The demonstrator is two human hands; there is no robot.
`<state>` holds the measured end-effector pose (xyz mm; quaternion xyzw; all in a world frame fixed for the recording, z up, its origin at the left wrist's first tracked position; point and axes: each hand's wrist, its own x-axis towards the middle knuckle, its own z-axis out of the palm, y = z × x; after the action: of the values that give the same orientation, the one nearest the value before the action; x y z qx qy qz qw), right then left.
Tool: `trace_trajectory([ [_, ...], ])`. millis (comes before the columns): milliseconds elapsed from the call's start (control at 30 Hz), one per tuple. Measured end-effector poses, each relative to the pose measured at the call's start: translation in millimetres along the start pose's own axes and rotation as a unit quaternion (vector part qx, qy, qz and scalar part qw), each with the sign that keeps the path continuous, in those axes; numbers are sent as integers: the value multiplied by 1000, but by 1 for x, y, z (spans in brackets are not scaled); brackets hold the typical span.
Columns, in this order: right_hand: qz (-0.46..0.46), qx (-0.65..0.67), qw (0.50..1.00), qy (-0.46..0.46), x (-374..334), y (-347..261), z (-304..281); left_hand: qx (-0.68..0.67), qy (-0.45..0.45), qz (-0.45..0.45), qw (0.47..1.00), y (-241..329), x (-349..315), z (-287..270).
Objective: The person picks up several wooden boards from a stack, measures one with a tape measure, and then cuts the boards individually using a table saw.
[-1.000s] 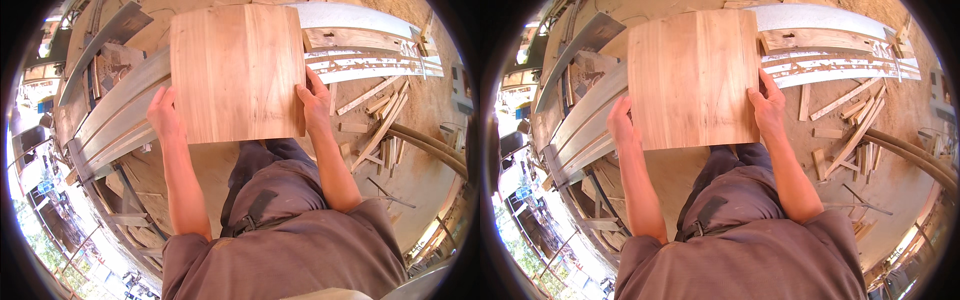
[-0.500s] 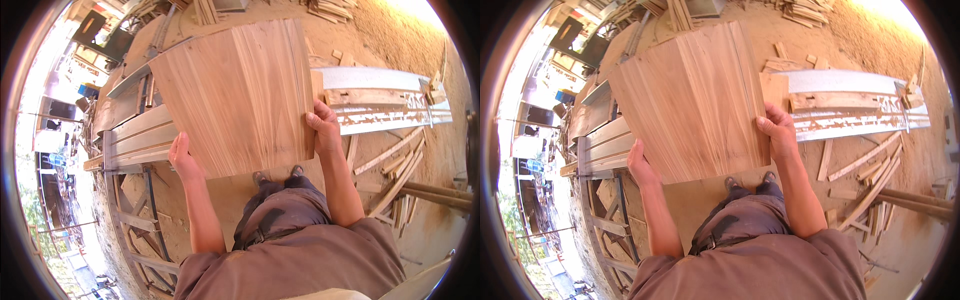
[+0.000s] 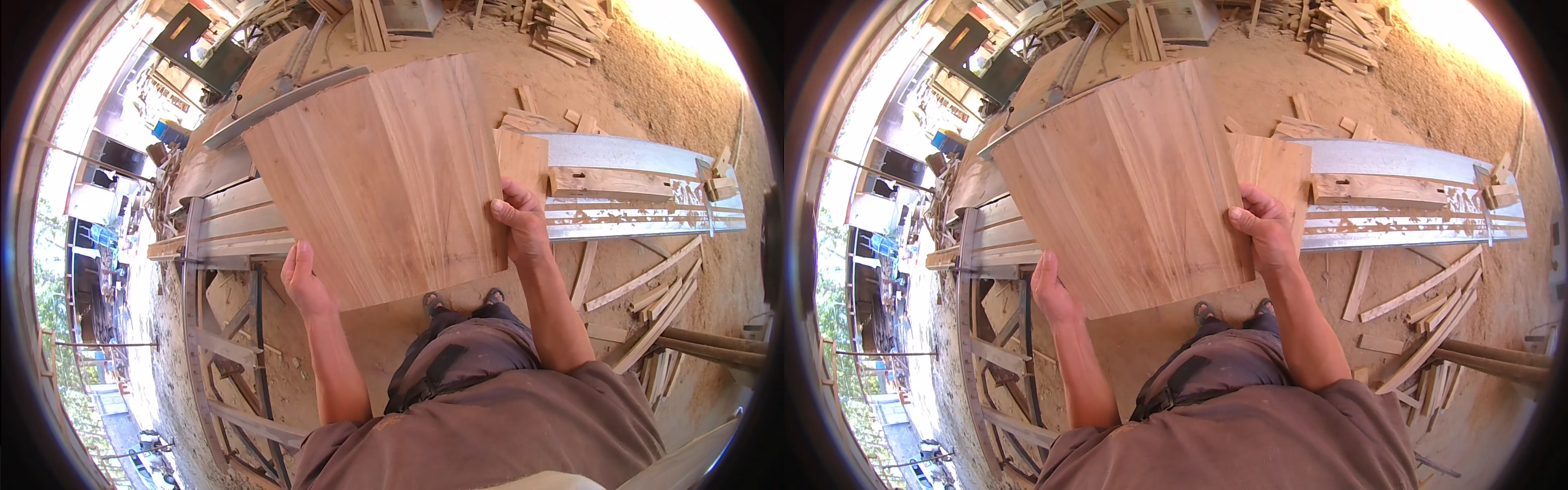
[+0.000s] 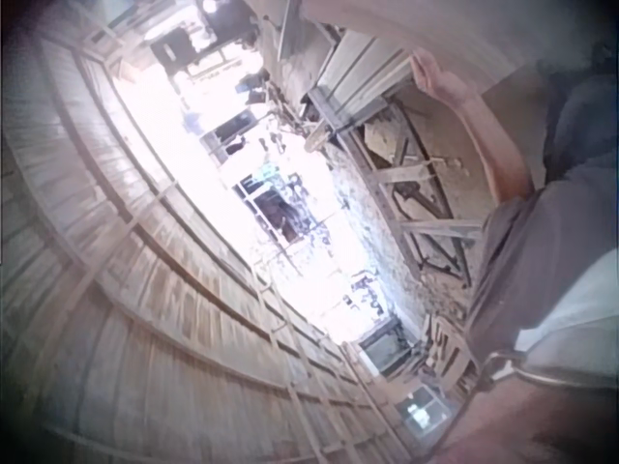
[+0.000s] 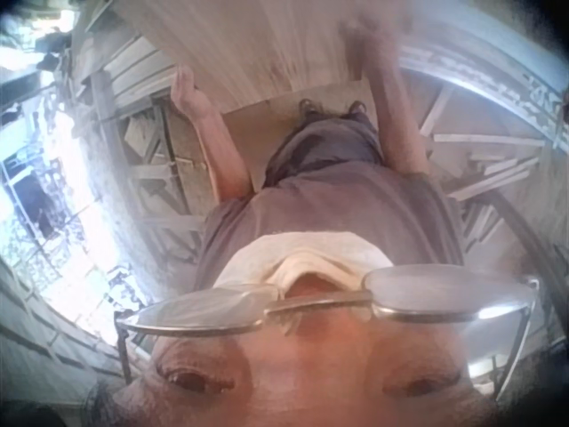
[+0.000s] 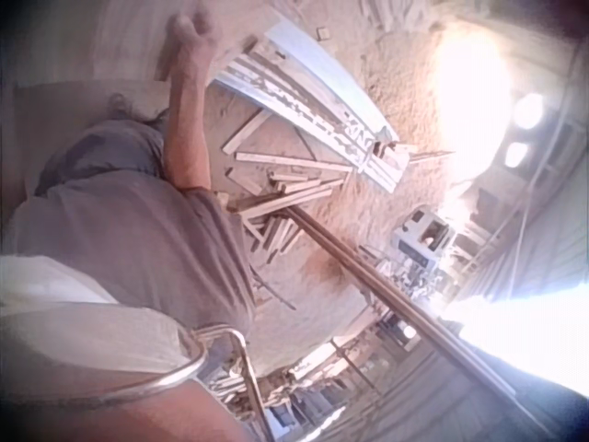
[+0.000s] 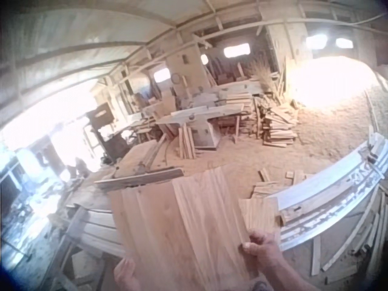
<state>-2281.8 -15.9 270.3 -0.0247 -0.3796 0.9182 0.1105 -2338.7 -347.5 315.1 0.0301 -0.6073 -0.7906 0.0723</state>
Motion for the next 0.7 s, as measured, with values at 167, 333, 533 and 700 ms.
trace_trajectory([
  [167, 15, 1, 1000, -5, 0, 3, 8, 0, 2, 7, 1000, 5, -5, -9],
  [333, 12, -9, 1000, -11, -1, 2, 8, -12, 2, 10, 1000, 4, -9, -12],
  [533, 24, -2, 1000, -16, -1, -1, 3, -14, 5, 11, 1000, 0, -11, -11],
  [700, 24, -1, 1000, -11, -2, -3, -6, -27, 3, 1, 1000, -3, -14, -1],
])
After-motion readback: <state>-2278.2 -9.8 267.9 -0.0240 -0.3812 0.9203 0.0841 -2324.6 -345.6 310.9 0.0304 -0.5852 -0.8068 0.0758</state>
